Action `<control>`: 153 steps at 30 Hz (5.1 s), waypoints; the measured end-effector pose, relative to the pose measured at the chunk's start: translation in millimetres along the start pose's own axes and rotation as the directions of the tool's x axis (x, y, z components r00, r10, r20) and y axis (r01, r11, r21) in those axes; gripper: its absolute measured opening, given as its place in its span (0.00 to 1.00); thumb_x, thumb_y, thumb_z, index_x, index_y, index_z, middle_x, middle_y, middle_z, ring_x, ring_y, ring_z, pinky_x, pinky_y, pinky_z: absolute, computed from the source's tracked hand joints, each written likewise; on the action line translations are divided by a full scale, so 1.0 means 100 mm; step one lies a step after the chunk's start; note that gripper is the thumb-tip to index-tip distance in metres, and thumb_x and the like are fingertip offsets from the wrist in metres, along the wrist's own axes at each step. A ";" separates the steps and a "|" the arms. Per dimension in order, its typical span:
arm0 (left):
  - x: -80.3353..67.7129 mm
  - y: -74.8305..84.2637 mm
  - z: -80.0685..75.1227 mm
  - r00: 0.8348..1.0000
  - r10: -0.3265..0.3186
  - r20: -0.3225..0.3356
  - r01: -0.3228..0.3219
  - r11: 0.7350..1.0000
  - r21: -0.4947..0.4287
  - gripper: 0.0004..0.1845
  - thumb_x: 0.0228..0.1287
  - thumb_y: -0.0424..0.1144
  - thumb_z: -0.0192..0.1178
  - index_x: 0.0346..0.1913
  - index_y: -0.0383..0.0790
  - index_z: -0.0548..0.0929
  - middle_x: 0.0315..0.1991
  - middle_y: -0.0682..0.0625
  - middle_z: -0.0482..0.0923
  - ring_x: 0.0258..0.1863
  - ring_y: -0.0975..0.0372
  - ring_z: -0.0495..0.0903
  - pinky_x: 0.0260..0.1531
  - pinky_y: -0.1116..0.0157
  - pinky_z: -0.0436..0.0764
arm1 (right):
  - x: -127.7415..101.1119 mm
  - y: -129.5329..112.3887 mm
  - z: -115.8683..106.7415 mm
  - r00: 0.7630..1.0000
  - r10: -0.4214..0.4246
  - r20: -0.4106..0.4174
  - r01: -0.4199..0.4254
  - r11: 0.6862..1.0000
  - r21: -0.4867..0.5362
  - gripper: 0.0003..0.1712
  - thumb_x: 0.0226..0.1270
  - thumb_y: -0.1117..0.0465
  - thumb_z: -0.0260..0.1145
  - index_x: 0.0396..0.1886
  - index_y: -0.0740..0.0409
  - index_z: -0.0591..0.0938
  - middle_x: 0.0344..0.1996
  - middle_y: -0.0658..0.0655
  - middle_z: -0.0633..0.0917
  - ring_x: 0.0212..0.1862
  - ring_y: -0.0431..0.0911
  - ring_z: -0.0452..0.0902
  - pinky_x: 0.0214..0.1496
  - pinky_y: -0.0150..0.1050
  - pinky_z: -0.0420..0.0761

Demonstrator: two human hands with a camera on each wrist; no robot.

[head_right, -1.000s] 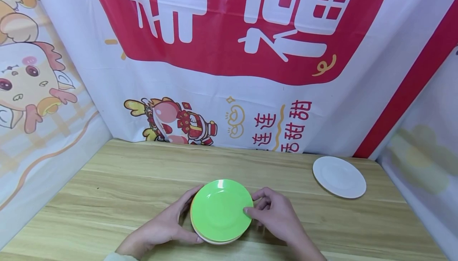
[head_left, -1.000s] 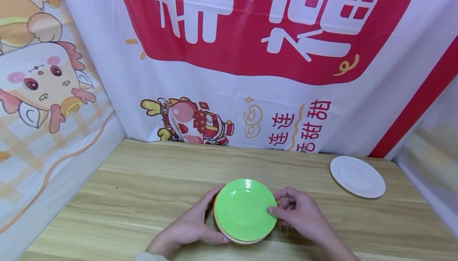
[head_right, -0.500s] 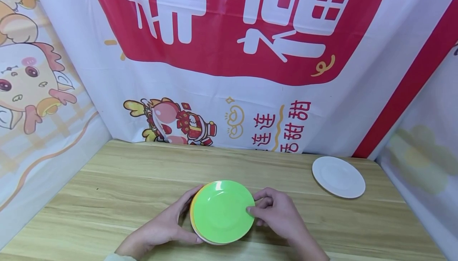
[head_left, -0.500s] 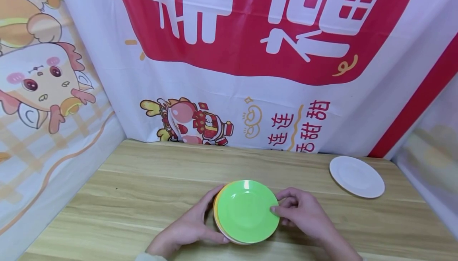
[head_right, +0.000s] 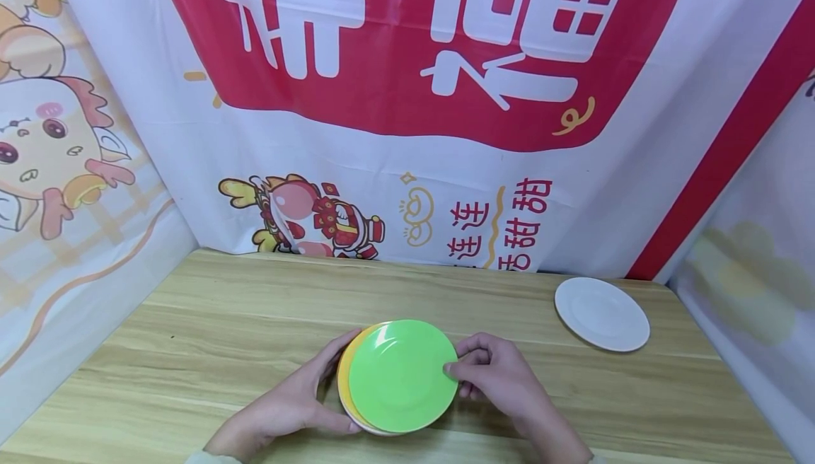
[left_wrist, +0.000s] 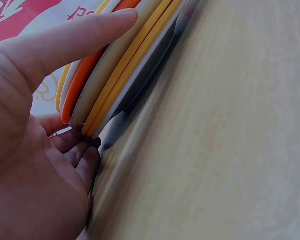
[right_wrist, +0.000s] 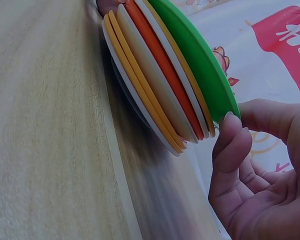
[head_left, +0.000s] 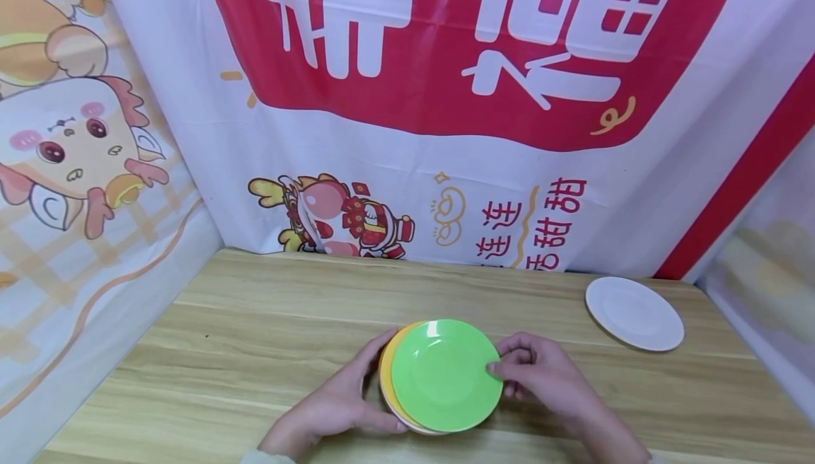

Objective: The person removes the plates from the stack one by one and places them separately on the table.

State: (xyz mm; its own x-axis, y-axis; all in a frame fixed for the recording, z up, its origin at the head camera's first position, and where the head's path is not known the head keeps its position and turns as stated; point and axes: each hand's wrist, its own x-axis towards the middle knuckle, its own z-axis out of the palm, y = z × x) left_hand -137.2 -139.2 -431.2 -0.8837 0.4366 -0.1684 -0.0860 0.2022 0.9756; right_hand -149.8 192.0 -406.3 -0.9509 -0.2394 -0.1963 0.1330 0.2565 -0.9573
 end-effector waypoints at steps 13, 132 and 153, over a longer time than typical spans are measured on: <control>0.01 0.01 0.00 1.000 -0.020 -0.008 0.020 1.000 0.015 0.68 0.45 0.32 0.86 0.87 0.59 0.56 0.89 0.48 0.51 0.88 0.43 0.44 0.82 0.31 0.32 | 0.01 0.00 -0.05 0.999 0.005 0.036 -0.007 0.999 0.044 0.22 0.70 0.61 0.74 0.54 0.71 0.79 0.32 0.52 0.86 0.30 0.43 0.83 0.35 0.35 0.87; 0.03 -0.03 0.00 0.999 -0.014 -0.035 0.016 0.998 0.062 0.66 0.45 0.37 0.89 0.85 0.62 0.59 0.87 0.53 0.56 0.87 0.48 0.53 0.84 0.33 0.38 | 0.22 0.34 -0.62 0.909 0.163 -0.383 -0.002 0.923 0.386 0.19 0.79 0.67 0.65 0.63 0.68 0.75 0.34 0.41 0.87 0.37 0.35 0.88 0.50 0.32 0.91; 0.04 -0.02 0.01 0.999 -0.021 -0.037 0.023 0.998 0.056 0.65 0.45 0.37 0.88 0.85 0.62 0.59 0.88 0.52 0.55 0.87 0.47 0.52 0.84 0.33 0.37 | 0.26 0.41 -0.85 0.852 0.259 -0.455 -0.059 0.911 0.409 0.38 0.80 0.66 0.64 0.81 0.73 0.60 0.36 0.43 0.85 0.36 0.34 0.88 0.50 0.33 0.91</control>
State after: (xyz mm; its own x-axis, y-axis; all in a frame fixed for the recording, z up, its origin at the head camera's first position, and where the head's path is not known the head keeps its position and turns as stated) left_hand -139.5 -136.7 -433.6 -0.8982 0.3994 -0.1835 -0.0803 0.2614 0.9619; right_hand -192.4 275.4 -432.2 -0.9029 0.2885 -0.3187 0.2912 -0.1350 -0.9471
